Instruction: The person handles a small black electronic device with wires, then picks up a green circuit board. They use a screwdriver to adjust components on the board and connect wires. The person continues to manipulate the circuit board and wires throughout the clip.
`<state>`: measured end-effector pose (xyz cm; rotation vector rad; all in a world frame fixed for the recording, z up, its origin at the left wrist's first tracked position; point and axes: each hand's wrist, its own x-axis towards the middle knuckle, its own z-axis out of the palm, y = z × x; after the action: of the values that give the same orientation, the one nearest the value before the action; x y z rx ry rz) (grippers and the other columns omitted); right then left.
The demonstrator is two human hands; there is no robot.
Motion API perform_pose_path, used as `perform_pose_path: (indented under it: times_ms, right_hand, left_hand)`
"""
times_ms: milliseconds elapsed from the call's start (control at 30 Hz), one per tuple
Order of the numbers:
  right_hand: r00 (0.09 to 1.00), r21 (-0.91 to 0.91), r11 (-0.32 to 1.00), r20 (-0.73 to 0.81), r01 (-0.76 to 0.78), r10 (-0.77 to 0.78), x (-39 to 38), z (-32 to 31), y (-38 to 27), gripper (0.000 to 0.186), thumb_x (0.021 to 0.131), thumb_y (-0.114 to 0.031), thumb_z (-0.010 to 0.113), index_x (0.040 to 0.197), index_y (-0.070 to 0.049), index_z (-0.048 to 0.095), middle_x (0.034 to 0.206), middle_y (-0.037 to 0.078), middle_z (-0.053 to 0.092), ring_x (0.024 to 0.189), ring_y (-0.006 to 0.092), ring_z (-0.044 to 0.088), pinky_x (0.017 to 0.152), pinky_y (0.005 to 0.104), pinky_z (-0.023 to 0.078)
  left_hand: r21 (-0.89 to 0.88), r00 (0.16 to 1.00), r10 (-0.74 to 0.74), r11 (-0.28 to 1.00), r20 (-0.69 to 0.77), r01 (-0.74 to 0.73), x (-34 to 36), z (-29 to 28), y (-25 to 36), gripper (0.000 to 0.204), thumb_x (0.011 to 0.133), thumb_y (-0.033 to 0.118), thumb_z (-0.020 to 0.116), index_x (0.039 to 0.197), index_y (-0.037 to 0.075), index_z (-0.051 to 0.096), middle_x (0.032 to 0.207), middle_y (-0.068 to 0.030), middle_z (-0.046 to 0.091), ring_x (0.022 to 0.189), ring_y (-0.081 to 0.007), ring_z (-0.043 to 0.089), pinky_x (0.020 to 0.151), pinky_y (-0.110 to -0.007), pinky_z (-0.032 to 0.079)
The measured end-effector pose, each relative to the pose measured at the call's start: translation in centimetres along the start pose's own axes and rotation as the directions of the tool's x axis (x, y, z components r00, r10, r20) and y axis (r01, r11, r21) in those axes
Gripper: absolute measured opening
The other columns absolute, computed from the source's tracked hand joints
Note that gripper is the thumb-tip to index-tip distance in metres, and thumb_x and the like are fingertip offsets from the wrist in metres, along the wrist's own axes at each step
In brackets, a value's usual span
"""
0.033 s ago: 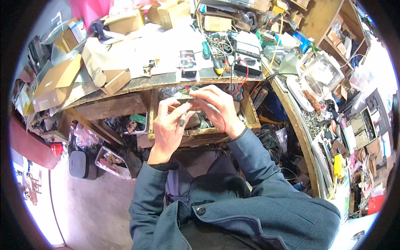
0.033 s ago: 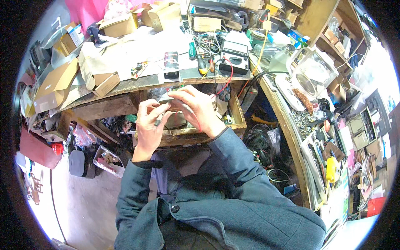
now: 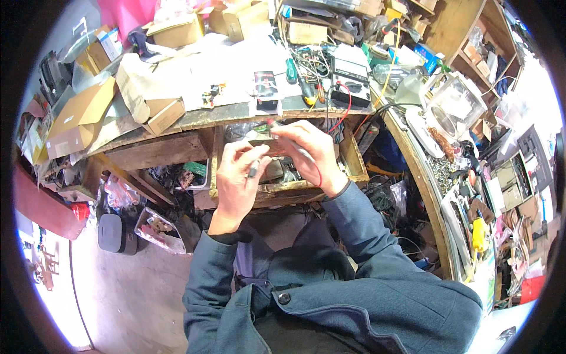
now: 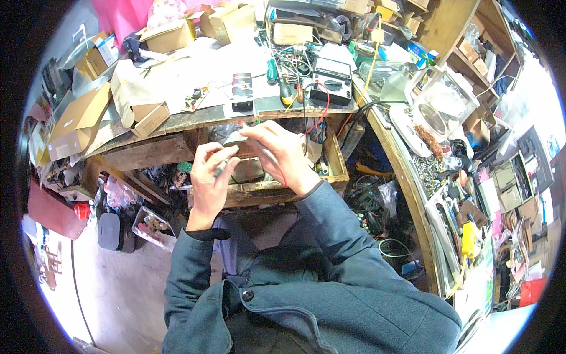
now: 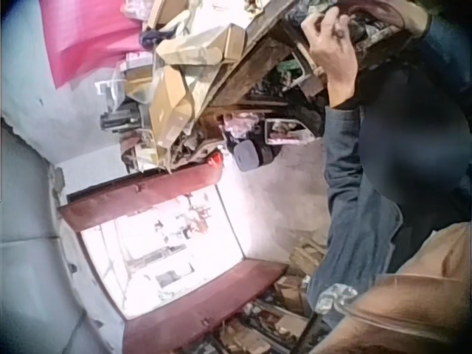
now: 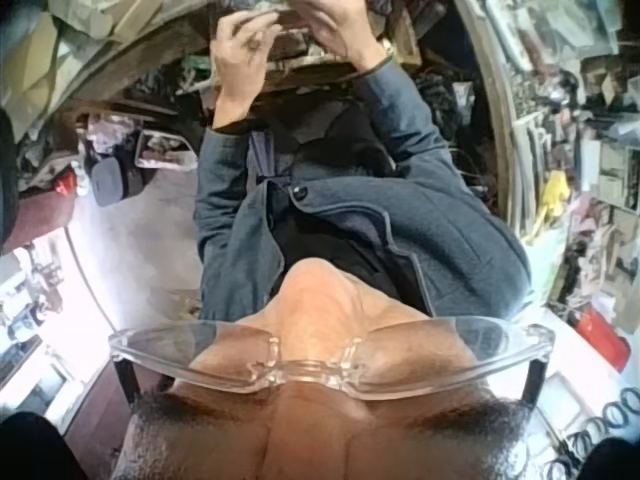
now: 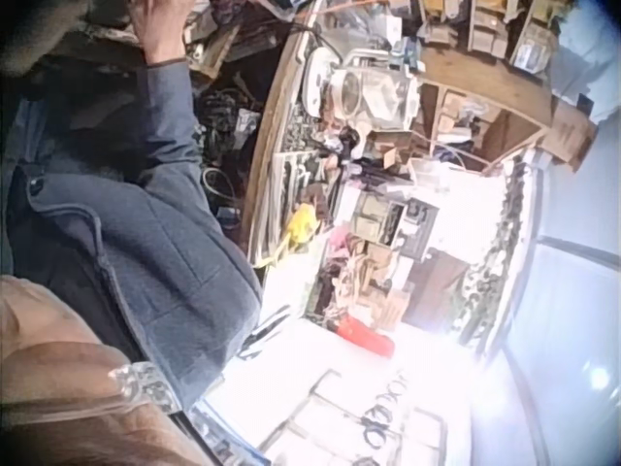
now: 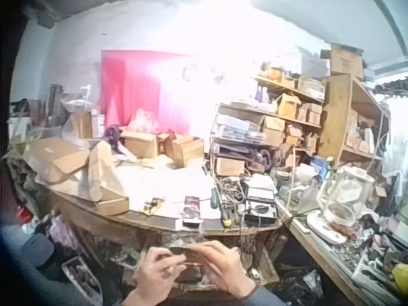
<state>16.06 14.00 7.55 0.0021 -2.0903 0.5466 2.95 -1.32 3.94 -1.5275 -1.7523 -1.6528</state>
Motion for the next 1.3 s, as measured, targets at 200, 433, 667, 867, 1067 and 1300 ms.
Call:
perform_pose_path:
  times_ms: [200, 433, 667, 867, 1067, 1300]
  right_hand:
    - [0.980, 0.069, 0.992, -0.161, -0.106, 0.116, -0.2, -1.5, -0.6, 0.011, 0.096, -0.015, 0.074, 0.096, -0.005, 0.078, 0.094, 0.008, 0.066, 0.082, 0.0203, 0.062, 0.074, 0.0318, 0.050]
    - [0.979, 0.171, 0.983, -0.174, -0.073, 0.103, 2.0, -1.1, -1.3, 0.013, 0.092, -0.004, 0.078, 0.104, -0.005, 0.076, 0.096, 0.009, 0.072, 0.090, 0.0210, 0.069, 0.080, 0.0323, 0.055]
    - [0.971, 0.001, 0.999, -0.233, -0.047, 0.046, 2.9, -1.9, -4.0, 0.017, 0.088, -0.002, 0.082, 0.103, -0.003, 0.075, 0.094, 0.010, 0.074, 0.084, 0.0208, 0.073, 0.077, 0.0322, 0.058]
    - [0.944, 0.392, 0.865, 0.227, -0.312, 0.238, 2.4, -3.3, -6.1, 0.010, 0.092, 0.002, 0.077, 0.102, 0.001, 0.075, 0.091, 0.007, 0.075, 0.077, 0.0101, 0.069, 0.070, 0.0247, 0.055]
    - [0.905, 0.376, 0.843, 0.332, -0.384, 0.264, 1.8, -1.0, -5.8, 0.018, 0.087, 0.000, 0.082, 0.103, -0.001, 0.075, 0.100, 0.006, 0.074, 0.091, 0.0133, 0.071, 0.079, 0.0278, 0.057]
    - [0.931, 0.321, 0.923, 0.353, -0.213, 0.092, 1.3, -1.4, -4.6, 0.028, 0.083, -0.013, 0.086, 0.106, -0.006, 0.071, 0.121, 0.010, 0.068, 0.102, 0.0291, 0.071, 0.091, 0.0398, 0.056]
  left_hand:
    - [-0.903, 0.796, -0.604, 0.321, 0.039, 0.287, 1.0, -2.1, -1.8, 0.025, 0.107, 0.014, 0.061, 0.126, 0.000, 0.067, 0.103, -0.0110, 0.075, 0.092, -0.0229, 0.075, 0.086, -0.037, 0.064]
    - [-0.892, 0.786, -0.431, -0.297, 0.443, 0.340, 0.8, -3.1, -0.8, 0.030, 0.107, 0.031, 0.065, 0.115, 0.003, 0.067, 0.084, -0.0025, 0.065, 0.069, -0.0133, 0.057, 0.062, -0.028, 0.045]
    - [-0.941, 0.755, -0.588, -0.033, 0.290, 0.336, 0.9, -2.5, -1.4, 0.028, 0.106, 0.028, 0.067, 0.122, 0.006, 0.069, 0.099, -0.0076, 0.076, 0.084, -0.0177, 0.072, 0.074, -0.032, 0.061]
    - [-0.931, 0.719, -0.642, 0.023, 0.267, 0.365, 1.5, -2.4, -1.5, 0.032, 0.109, 0.022, 0.057, 0.133, 0.004, 0.065, 0.116, -0.0125, 0.076, 0.104, -0.0236, 0.073, 0.092, -0.036, 0.059]
    - [-0.485, 0.854, -0.410, 0.703, 0.320, 0.519, 0.4, -3.1, 1.9, 0.032, 0.106, 0.022, 0.063, 0.125, -0.001, 0.073, 0.108, -0.0093, 0.076, 0.101, -0.0136, 0.069, 0.088, -0.030, 0.055]
    - [-0.559, 0.834, -0.329, 0.626, 0.444, 0.544, -0.3, -4.0, 3.2, 0.030, 0.105, 0.018, 0.067, 0.127, -0.002, 0.067, 0.098, -0.0045, 0.073, 0.086, -0.0111, 0.068, 0.079, -0.025, 0.054]
